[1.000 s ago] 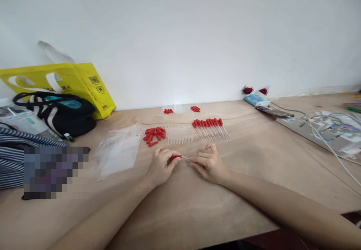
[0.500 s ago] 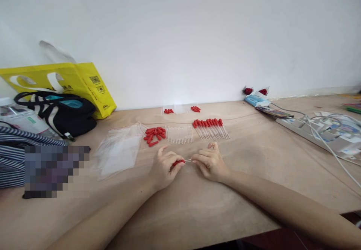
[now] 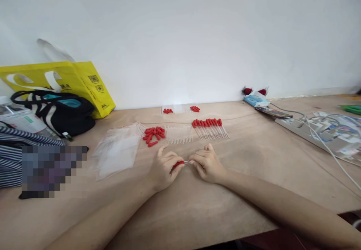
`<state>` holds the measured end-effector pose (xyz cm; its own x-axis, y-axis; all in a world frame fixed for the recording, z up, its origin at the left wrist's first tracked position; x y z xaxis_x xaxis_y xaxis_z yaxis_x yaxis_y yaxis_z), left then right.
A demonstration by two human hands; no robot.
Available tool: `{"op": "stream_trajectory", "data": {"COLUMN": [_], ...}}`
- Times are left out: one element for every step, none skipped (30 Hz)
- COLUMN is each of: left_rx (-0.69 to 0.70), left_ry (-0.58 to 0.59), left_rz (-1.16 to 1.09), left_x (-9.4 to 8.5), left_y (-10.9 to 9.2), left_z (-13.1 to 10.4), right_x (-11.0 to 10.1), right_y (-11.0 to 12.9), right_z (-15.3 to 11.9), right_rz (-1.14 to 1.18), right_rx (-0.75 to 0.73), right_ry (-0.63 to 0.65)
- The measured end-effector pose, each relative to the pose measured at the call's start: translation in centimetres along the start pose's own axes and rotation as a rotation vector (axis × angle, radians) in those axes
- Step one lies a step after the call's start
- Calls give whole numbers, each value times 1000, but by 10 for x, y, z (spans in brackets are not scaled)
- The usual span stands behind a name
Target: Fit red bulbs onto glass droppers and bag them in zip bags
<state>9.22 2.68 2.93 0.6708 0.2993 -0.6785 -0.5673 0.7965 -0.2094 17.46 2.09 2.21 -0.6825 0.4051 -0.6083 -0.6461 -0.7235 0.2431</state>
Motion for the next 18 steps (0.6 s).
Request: {"op": "stream_trajectory", "data": {"left_rx": [-9, -18, -26, -31, -34, -37, -40, -39, -36, -33, -37, -52, -81, -118, -160, -200, -236, -267], "left_ry": [0, 1, 3, 3, 2, 2, 3, 5, 9, 11, 1, -28, -75, -131, -188, -235, -263, -270], "left_rz": [5, 12, 22, 34, 47, 59, 70, 76, 78, 79, 84, 98, 120, 148, 180, 212, 242, 269], "left_x": [-1, -2, -3, -4, -5, -6, -7, -7, -7, -7, -8, -11, -15, -21, -27, -32, -35, -36], "left_y": [2, 4, 7, 9, 11, 13, 15, 16, 17, 18, 19, 22, 27, 32, 39, 46, 52, 58], "left_z": [1, 2, 3, 4, 5, 6, 6, 7, 6, 6, 6, 6, 6, 6, 6, 6, 5, 4], "right_x": [0, 0, 0, -2, -3, -4, -5, -5, -5, -5, -5, -4, -5, -6, -8, -11, -14, -18], "right_y": [-1, -3, -4, -6, -6, -6, -5, -4, -4, -3, -3, -5, -8, -14, -24, -36, -51, -66], "right_z": [1, 3, 4, 6, 7, 8, 9, 9, 9, 8, 7, 7, 6, 6, 6, 7, 7, 6], "right_rz": [-1, -5, -16, -32, -54, -78, -100, -117, -129, -138, -147, -157, -172, -191, -216, -244, -278, -314], "right_rx": [11, 21, 28, 28, 20, 6, -9, -23, -35, -42, -44, -40, -22, 14, 73, 150, 240, 333], "right_ry": [6, 14, 21, 26, 32, 38, 45, 53, 62, 71, 75, 72, 59, 36, 2, -38, -83, -125]}}
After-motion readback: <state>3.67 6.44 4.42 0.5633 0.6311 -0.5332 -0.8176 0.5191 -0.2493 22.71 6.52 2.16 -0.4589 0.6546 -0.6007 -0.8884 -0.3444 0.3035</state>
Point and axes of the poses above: each hand's wrist, its own z-axis towards the middle knuckle, its own x-axis out of the palm, y = z × x, the point moved 10 cm from there along z, towards the middle knuckle, and after that the axes turned 14 degrees about -y, right-handed, at the moved point
